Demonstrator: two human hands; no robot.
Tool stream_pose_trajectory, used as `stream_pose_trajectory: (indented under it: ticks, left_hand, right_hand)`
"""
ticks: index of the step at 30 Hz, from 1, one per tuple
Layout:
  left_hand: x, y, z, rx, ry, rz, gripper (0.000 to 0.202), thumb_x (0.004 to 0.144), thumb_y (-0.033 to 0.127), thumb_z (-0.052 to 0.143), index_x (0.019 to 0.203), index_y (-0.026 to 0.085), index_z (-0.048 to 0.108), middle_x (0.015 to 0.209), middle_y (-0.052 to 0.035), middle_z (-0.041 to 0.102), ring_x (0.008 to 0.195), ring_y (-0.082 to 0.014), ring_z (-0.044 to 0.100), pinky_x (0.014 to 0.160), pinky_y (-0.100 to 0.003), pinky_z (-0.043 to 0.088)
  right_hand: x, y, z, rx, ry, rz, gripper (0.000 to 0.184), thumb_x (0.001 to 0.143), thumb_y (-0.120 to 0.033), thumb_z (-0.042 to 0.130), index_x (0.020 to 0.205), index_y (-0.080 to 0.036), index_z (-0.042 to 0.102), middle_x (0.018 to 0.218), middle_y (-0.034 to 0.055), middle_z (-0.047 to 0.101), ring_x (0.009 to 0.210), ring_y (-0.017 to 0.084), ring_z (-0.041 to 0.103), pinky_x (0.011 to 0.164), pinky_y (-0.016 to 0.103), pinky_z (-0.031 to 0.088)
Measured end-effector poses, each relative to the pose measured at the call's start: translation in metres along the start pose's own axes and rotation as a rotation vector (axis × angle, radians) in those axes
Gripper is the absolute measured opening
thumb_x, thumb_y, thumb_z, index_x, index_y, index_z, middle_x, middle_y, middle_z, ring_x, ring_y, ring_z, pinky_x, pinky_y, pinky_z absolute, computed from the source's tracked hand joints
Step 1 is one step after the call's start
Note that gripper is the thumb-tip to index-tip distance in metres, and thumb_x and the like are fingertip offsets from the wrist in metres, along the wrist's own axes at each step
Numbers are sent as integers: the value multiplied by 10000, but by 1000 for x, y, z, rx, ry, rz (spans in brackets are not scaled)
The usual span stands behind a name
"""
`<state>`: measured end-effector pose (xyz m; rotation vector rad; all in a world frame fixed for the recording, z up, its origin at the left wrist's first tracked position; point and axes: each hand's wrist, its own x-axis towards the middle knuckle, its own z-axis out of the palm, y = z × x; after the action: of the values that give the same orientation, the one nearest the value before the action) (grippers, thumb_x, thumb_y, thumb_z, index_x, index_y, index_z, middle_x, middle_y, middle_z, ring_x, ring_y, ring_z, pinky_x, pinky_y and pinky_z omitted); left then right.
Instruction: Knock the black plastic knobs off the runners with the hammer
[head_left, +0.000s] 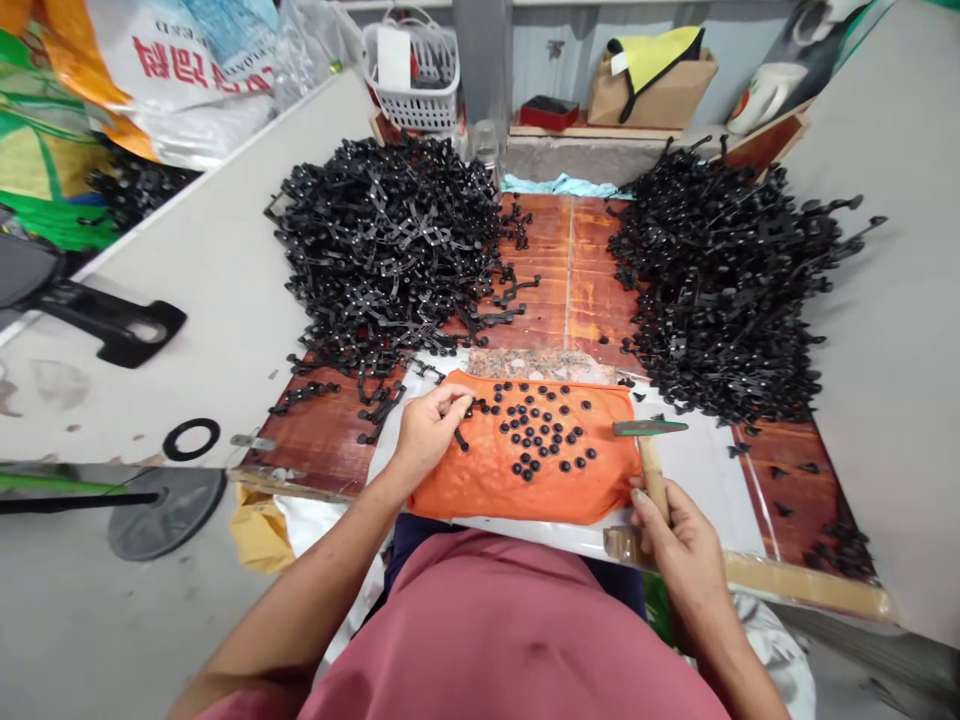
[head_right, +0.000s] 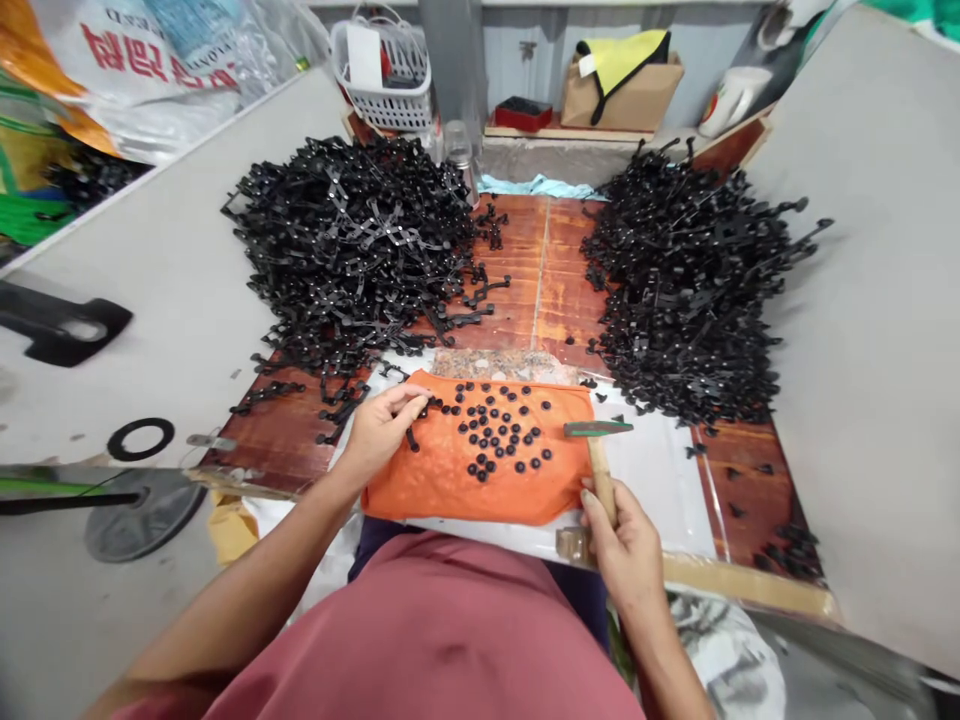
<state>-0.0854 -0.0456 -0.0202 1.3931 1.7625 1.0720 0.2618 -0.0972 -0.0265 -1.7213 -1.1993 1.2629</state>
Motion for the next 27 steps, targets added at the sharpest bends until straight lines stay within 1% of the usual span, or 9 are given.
stream_pose_trajectory:
  ticks: [3, 7, 10, 12, 16, 20, 23, 25, 27]
  left_hand:
    - [1, 2, 2, 21, 2, -17, 297, 904, 396, 586, 991, 174, 763, 723, 0, 703, 653, -135, 613, 606, -210, 427]
    - [2, 4, 4, 11, -19, -20, 291, 904, 389, 586, 991, 172, 759, 710, 2, 699, 662, -138, 629, 623, -213, 440]
    - [1, 3, 5, 85, -19, -12, 288, 915, 395, 577, 987, 188, 764, 666, 19, 671, 603, -125, 580, 635, -224, 432]
    - [0, 3, 5, 156, -4, -9, 272, 922, 381, 574, 992, 205, 770, 615, 36, 640, 566, -122, 544, 651, -236, 425]
    - [-3, 5, 5, 292, 34, 40, 208, 916, 324, 601, 966, 232, 780, 566, 52, 626, 552, -126, 550, 782, -286, 436]
    - [-5, 7, 5, 394, 71, 108, 168, 912, 306, 628, 942, 257, 786, 621, 31, 703, 600, -151, 598, 905, -342, 411]
    - [-4, 8, 6, 393, 59, 107, 173, 921, 307, 617, 946, 260, 782, 633, 31, 718, 587, -153, 597, 902, -344, 402]
    - [-3, 9, 6, 387, 45, 102, 179, 927, 319, 609, 936, 254, 775, 612, 37, 696, 568, -147, 582, 887, -342, 394]
    - [-2, 10, 6, 392, 42, 92, 173, 929, 327, 607, 931, 245, 760, 581, 48, 652, 552, -141, 558, 871, -338, 387]
  right_hand:
    - [1, 5, 0, -16, -5, 0, 464, 889, -606, 657, 1120, -204, 650, 660, -43, 543, 487, 121, 423, 428, 234, 349]
    - [1, 4, 1, -16, 6, 1, 486, 879, -631, 655, 1104, -200, 655, 648, -43, 536, 485, 126, 421, 418, 236, 333]
    - [1, 3, 3, -16, 13, 6, 497, 871, -641, 654, 1091, -196, 660, 636, -45, 525, 476, 128, 414, 408, 240, 321]
    - [1, 1, 2, -43, 15, -17, 482, 884, -633, 640, 1084, -195, 665, 633, -44, 525, 486, 134, 423, 424, 245, 343]
    - [0, -10, -5, -218, 23, -196, 415, 952, -580, 566, 1086, -205, 684, 790, 16, 667, 673, 186, 590, 599, 274, 488]
    - [2, -39, -6, -547, -31, -369, 383, 1025, -475, 480, 1276, -255, 667, 1024, 50, 769, 863, 240, 716, 749, 313, 534]
    - [9, -66, 11, -699, -154, -518, 430, 1047, -384, 444, 1439, -294, 595, 1234, 66, 759, 994, 263, 748, 817, 347, 563]
    - [14, -82, 27, -770, -224, -604, 476, 1053, -332, 430, 1518, -306, 530, 1270, 74, 749, 999, 269, 754, 803, 363, 582]
    - [18, -95, 44, -821, -223, -682, 508, 1056, -299, 427, 1561, -312, 481, 1256, 85, 748, 961, 269, 756, 777, 369, 593]
